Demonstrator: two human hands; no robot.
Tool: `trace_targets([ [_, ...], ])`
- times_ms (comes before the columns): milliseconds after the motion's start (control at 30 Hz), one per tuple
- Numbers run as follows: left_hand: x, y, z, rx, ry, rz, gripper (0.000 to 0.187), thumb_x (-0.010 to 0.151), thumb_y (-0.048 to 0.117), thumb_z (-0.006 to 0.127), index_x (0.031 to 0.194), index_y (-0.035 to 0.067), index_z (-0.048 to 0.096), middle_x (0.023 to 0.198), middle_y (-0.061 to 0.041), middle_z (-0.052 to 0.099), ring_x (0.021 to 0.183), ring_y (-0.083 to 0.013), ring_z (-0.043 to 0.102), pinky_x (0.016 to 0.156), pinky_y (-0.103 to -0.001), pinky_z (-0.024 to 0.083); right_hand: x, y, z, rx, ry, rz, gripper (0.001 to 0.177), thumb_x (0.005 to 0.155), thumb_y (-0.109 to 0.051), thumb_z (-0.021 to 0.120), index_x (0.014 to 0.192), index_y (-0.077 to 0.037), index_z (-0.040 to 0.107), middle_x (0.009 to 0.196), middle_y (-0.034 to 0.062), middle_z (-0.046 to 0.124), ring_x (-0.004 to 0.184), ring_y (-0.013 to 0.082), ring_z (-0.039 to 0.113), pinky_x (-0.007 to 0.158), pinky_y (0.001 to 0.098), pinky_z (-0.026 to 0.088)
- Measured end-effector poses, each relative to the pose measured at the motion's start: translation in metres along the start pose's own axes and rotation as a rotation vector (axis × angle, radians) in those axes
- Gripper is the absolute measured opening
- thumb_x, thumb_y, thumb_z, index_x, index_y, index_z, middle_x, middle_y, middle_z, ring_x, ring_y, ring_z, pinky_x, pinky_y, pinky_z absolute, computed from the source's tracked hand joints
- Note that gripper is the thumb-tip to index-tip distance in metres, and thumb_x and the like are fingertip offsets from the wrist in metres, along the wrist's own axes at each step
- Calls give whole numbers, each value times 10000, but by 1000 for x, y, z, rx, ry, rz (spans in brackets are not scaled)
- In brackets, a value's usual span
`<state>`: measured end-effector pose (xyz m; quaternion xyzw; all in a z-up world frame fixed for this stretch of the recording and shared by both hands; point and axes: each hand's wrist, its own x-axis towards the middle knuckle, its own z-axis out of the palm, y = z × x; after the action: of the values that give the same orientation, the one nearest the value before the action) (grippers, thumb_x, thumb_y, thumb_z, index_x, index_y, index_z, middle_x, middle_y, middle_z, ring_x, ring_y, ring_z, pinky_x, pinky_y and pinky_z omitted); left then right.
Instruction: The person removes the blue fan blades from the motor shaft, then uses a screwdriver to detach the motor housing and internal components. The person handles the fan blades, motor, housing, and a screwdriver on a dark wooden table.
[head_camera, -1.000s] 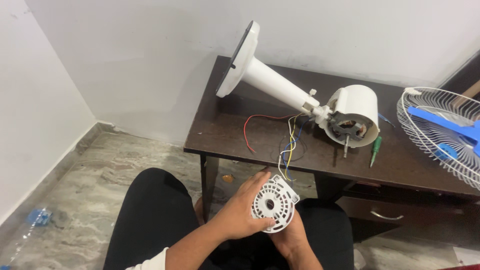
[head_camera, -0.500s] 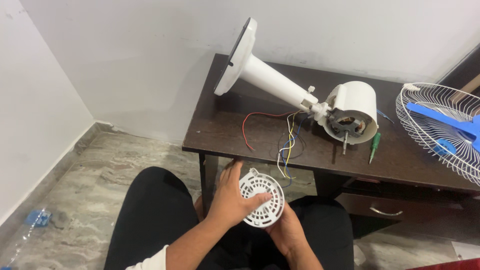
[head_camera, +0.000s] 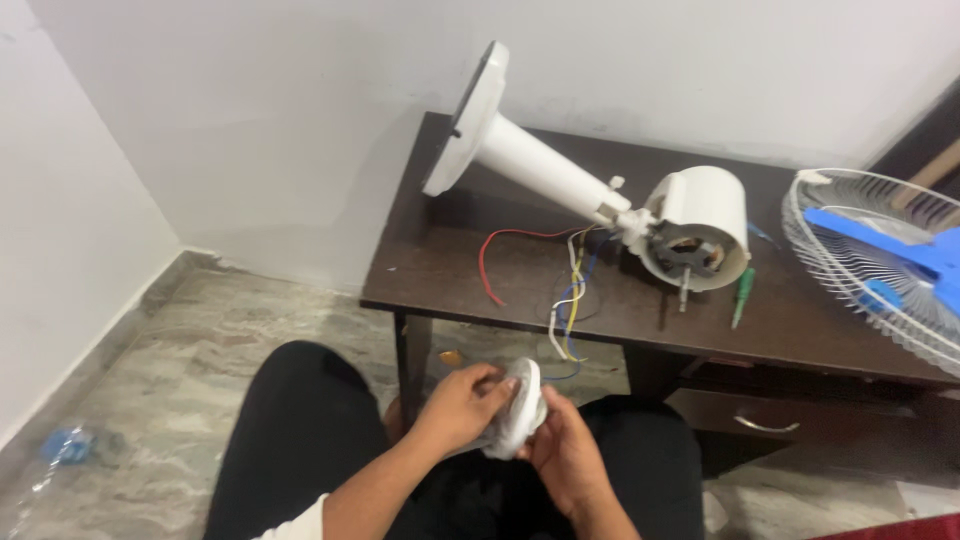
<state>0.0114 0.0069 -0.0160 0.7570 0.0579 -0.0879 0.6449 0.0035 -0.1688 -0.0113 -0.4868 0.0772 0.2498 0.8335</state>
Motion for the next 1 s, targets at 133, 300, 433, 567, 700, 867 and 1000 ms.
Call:
trace_targets([
  [133,0,-14,6,130,66,80,416,938,421,645,998,34,787,722,-77,751,607,-129,684,571,-288,531,6,7,-9,79,9,-53,429,893,-319,494,1198,-52,632,878,93,717,742,233,693,613,376,572],
  [300,6,-30,-7,97,5,-127,453,907,459,692,938,27,825,667,-71,683,570,-132,578,546,-310,466,22,31,-14,-39,-20,-122,465,1010,-388,512,1180,11,678,826,112,712,629,197,652,469,303,479],
  [433,29,-53,-1,-21,-18,-46,478,893,465,700,881,1,815,682,-73,729,612,-114,621,579,-304,492,42,44,-42,-22,-149,-200,433,1029,-361,528,1217,3,667,913,106,715,741,180,647,595,295,466],
  [567,71,-89,8,182,108,-11,422,881,431,732,834,21,820,655,-127,753,607,-156,669,612,-325,532,102,48,-73,-153,-106,-205,417,994,-299,553,1272,-9,665,1059,83,728,959,168,653,832,310,453],
  [700,99,-134,22,-54,311,-3,362,878,358,751,768,17,800,626,-162,750,572,-196,705,608,-357,564,139,63,-100,-339,-199,-263,434,960,-237,578,1327,-21,662,1205,60,740,1177,156,658,1069,326,440],
  [867,126,-166,-1,-79,253,-15,286,860,298,737,794,33,823,569,-133,752,529,-198,724,586,-362,589,123,41,-113,-697,156,-355,416,936,-212,605,1304,-34,681,1183,85,751,1131,168,683,1028,337,486],
  [1000,146,-177,-7,90,192,245,247,761,292,876,849,65,838,708,-61,822,738,-95,765,784,-275,594,55,-64,-120,-913,342,-232,357,939,-228,606,1226,-40,702,1038,105,749,951,179,671,874,341,500],
])
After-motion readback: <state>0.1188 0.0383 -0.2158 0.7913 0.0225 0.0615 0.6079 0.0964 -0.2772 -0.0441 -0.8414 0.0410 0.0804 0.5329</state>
